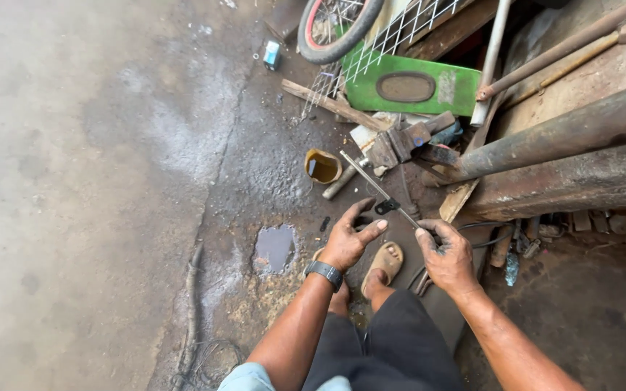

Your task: A person uses a bench vise and a metal rod to adjust and lubricate a component on a bicycle axle or similar rod.

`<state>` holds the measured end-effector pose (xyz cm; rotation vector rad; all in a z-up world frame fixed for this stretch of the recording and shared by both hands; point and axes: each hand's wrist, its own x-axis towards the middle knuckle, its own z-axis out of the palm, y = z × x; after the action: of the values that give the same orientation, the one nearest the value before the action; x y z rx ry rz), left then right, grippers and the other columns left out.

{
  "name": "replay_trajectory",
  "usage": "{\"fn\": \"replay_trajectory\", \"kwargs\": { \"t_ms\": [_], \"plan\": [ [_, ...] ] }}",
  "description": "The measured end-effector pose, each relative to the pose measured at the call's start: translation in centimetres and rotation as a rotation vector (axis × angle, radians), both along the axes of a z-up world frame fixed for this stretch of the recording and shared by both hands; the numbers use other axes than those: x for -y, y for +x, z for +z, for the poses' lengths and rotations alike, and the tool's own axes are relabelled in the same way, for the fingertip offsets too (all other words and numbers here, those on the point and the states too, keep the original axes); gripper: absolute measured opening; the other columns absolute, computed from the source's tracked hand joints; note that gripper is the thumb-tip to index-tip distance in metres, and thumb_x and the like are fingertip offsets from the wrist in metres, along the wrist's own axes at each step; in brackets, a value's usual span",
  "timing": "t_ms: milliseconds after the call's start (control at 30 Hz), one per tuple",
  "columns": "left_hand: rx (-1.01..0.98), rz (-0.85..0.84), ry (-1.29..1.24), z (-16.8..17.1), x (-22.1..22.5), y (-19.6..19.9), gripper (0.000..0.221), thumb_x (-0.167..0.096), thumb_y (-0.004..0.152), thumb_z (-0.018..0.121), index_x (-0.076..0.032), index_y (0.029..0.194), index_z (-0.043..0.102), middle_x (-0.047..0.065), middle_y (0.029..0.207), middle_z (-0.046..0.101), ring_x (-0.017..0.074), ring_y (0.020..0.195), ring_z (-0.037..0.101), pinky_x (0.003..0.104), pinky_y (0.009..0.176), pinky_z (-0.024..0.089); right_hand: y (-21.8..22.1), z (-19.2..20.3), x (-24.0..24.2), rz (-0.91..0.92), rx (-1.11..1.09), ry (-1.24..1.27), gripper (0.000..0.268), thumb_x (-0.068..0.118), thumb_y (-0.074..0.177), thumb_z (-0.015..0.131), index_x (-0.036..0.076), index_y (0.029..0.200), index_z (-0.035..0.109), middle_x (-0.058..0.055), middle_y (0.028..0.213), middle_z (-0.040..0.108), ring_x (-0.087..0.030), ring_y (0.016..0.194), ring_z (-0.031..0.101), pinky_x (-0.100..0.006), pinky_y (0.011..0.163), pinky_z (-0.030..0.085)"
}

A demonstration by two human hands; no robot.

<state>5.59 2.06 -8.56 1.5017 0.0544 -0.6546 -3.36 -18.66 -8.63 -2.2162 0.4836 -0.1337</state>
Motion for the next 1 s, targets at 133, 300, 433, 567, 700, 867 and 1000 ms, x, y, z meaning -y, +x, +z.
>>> {"fn": "replay_trajectory", "kwargs": {
  "t_ms": [133,300,433,567,700,867,1000],
  "plan": [
    [-0.156,0.059,0.019,-10.3,1.8,0.1,0.069,-0.034,0.089,0.087,-0.005,0.146,0.06,0.033,0.138,0.062,0.0492,0.129,0.06,0.056,0.107,0.052,4.2,-7.1,4.8,-0.02,-0.02,-0.032,0.013,0.014,0.094,0.073,0.011,0.105,0.08,-0.019,0.094,0.076,-0.045,0.094,0.072,-0.053,0.078,0.057],
    [-0.268,0.098,0.137,-20.8,3.1,0.0,0.057,-0.029,0.095,0.081,-0.002,0.142,0.063,0.033,0.133,0.065,0.0477,0.126,0.063,0.053,0.104,0.055,8.4,-15.2,9.4,-0.003,-0.007,-0.101,0.012,0.016,0.095,0.073,0.014,0.105,0.08,-0.015,0.093,0.076,-0.042,0.098,0.072,-0.051,0.083,0.057],
    [-0.294,0.148,0.132,-26.1,4.8,2.1,0.058,-0.027,0.095,0.079,-0.008,0.146,0.06,0.029,0.14,0.063,0.0467,0.13,0.061,0.053,0.104,0.056,10.8,-17.7,11.5,0.005,-0.002,-0.101,0.013,0.016,0.095,0.074,0.015,0.106,0.081,-0.016,0.09,0.074,-0.041,0.091,0.072,-0.049,0.079,0.057],
    [-0.237,0.211,0.164,-24.9,7.3,5.8,0.07,-0.025,0.094,0.076,-0.008,0.155,0.048,0.031,0.151,0.053,0.0495,0.139,0.052,0.056,0.114,0.047,12.6,-18.4,13.1,0.04,0.008,-0.082,0.011,0.015,0.095,0.077,0.017,0.105,0.082,-0.012,0.088,0.074,-0.033,0.087,0.073,-0.043,0.077,0.057],
    [-0.2,0.254,0.275,-24.5,9.1,10.2,0.088,-0.038,0.089,0.073,-0.013,0.164,0.035,0.034,0.16,0.041,0.0493,0.149,0.039,0.055,0.127,0.031,13.5,-18.9,14.7,0.056,-0.023,-0.072,0.013,0.016,0.096,0.078,0.019,0.108,0.082,-0.009,0.087,0.073,-0.023,0.083,0.071,-0.04,0.076,0.057],
    [-0.224,0.332,0.174,-32.7,11.3,11.4,0.077,-0.065,0.098,0.052,-0.021,0.161,0.042,0.025,0.161,0.045,0.0413,0.152,0.038,0.049,0.129,0.029,14.2,-18.6,16.0,0.107,-0.018,-0.085,0.015,0.015,0.097,0.078,0.017,0.111,0.082,-0.011,0.085,0.07,-0.023,0.084,0.071,-0.042,0.075,0.056],
    [-0.287,0.352,0.184,-31.3,11.5,9.9,0.082,-0.072,0.101,0.042,-0.015,0.16,0.042,0.023,0.16,0.046,0.0396,0.149,0.043,0.049,0.128,0.031,14.2,-18.2,15.7,0.126,-0.027,-0.057,0.015,0.015,0.097,0.079,0.017,0.111,0.082,-0.013,0.086,0.071,-0.024,0.086,0.071,-0.042,0.076,0.056]
  ]
}}
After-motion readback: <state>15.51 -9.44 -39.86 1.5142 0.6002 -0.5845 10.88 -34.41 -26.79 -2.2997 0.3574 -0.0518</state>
